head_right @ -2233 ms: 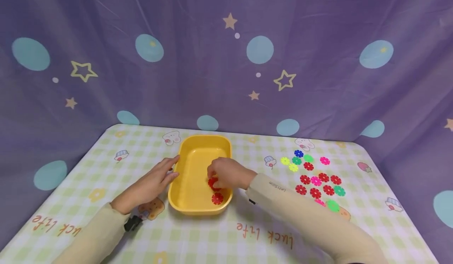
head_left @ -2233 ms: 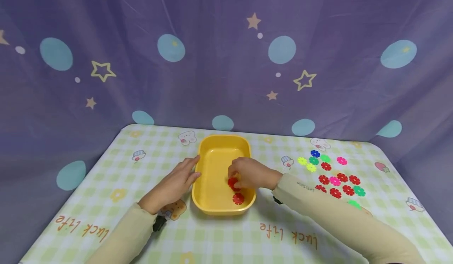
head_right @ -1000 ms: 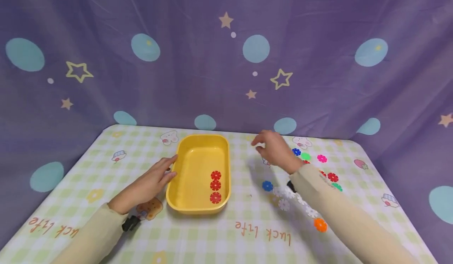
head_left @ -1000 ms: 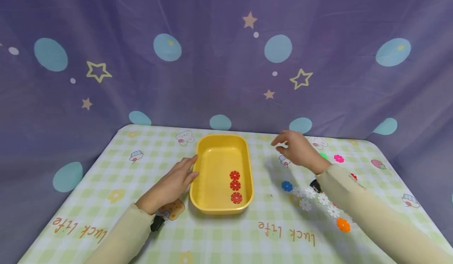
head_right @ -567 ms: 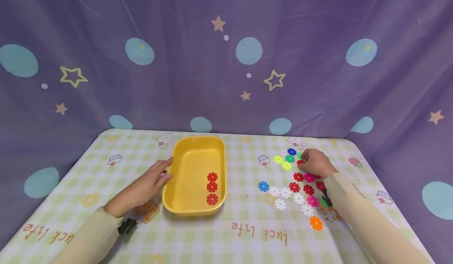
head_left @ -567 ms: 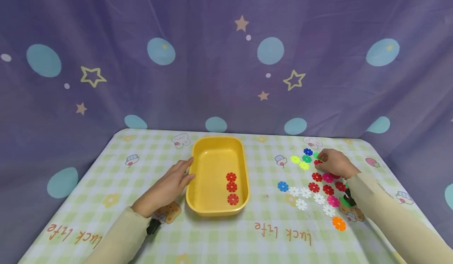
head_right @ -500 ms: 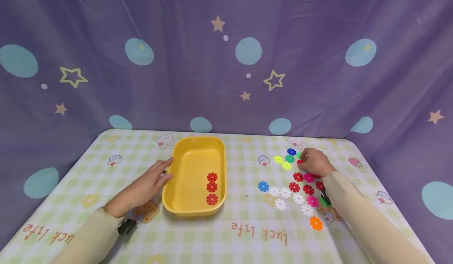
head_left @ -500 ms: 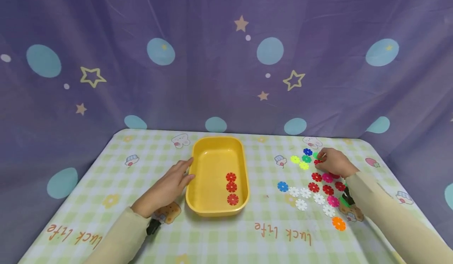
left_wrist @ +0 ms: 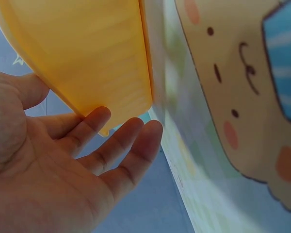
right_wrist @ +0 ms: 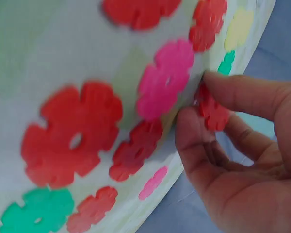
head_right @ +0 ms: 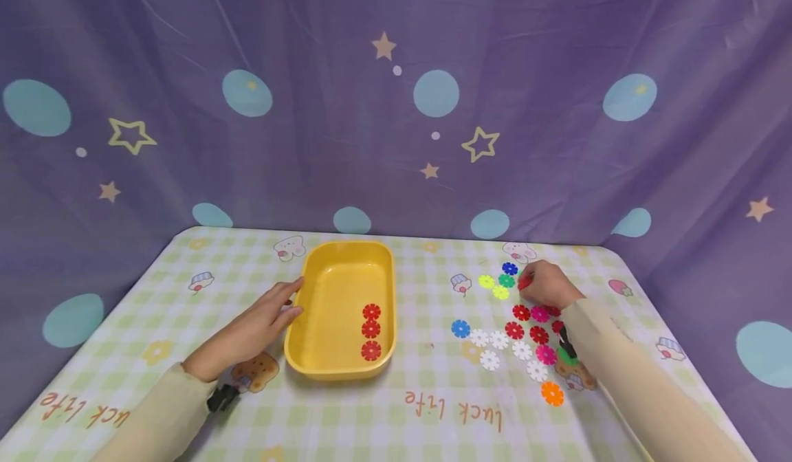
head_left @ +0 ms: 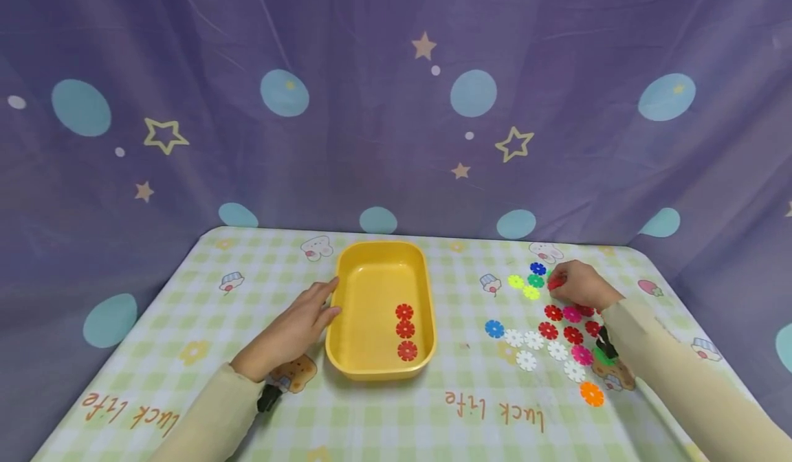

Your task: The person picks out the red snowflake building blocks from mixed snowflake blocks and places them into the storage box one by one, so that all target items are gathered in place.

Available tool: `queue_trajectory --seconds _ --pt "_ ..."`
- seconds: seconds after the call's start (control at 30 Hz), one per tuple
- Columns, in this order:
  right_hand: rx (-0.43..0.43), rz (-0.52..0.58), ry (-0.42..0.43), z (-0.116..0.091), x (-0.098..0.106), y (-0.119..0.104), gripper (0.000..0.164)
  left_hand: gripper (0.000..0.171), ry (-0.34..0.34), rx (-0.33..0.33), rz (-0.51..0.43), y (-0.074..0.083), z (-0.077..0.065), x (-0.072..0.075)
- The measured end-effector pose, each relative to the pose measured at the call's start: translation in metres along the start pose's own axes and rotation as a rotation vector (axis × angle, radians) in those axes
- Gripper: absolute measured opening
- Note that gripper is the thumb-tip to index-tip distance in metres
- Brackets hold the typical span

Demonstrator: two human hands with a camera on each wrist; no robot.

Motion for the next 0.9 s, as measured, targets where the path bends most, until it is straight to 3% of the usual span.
queue_trajectory --seconds 0.2,0.63,0.9 --pt "-0.006 -0.064 0.027 -0.006 -0.001 -0.003 0.036 0.057 -0.015 0.007 -0.002 0.0 0.0 0.0" --pt "-0.005 -0.043 -0.002 -0.007 -0.003 -0.006 0.032 0.057 -0.006 -0.003 0.004 0.0 0.0 0.0" --pt "0.035 0.046 -0.117 0.003 0.0 -0.002 0.023 0.057 0.01 -0.023 0.016 0.0 -0.001 -0.001"
Point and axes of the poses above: each hand's wrist, its own z-axis towards the middle knuckle, its own x-axis out of the back of the hand, y = z × x, the point moved 4 cm from there along z, towards the middle knuckle, and after that the axes turned 9 degrees about -x, right-handed, at the moved point
